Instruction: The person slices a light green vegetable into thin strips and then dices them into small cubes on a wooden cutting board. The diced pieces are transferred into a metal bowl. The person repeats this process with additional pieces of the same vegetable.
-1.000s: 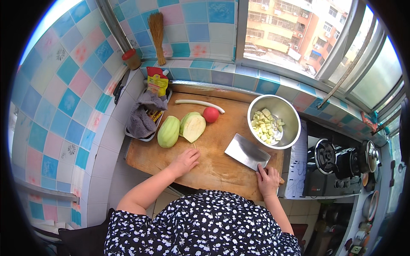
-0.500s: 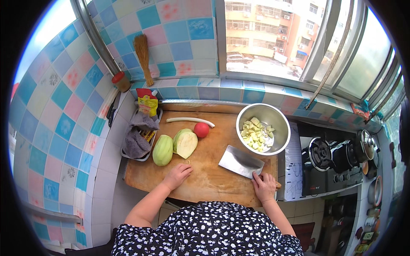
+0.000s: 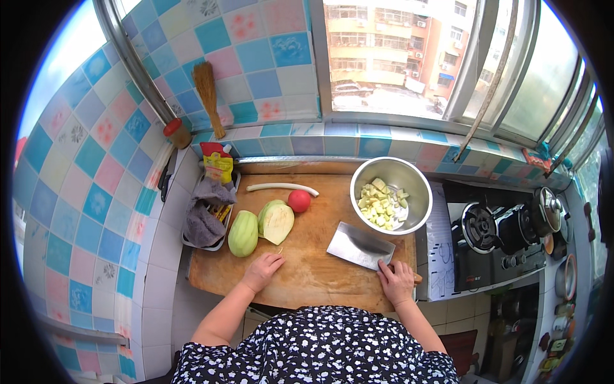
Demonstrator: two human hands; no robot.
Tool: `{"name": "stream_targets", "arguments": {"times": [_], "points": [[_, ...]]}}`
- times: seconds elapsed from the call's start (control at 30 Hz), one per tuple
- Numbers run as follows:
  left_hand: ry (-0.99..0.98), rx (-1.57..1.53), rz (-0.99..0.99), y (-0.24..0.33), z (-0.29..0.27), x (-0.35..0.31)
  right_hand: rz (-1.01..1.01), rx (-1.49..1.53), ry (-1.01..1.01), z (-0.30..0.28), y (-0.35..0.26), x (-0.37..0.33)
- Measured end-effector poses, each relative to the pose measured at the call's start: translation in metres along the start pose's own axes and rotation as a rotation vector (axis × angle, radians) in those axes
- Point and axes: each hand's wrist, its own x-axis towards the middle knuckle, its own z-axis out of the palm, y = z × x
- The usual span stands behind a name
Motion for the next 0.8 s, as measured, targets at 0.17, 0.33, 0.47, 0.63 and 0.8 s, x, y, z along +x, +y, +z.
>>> {"name": "stream_targets", "arguments": {"times": [0.17,0.33,0.47,0.63,0.8], "points": [[0.058,0.075,0.005,0.011,-0.001,0.012,0.003,-0.003,0.014,0.001,-0.001,0.0],[0.063,0.143,-0.09,0.009,0.01,0.018,0.012,0.029,0.006,-0.001,-0.001,0.0],[-0.046,0.07,-0.299,0.013,0.013,0.028,0.009,0.009,0.016,-0.002,0.0,0.0],[-0.204,0.077,-0.397,0.008,0.019,0.041,0.009,0.021,0.016,-0.001,0.001,0.0],[-0.146,-0.007,-0.424,0.012,0.011,0.043,0.017,0.049,0.024,-0.001,0.001,0.0]]}}
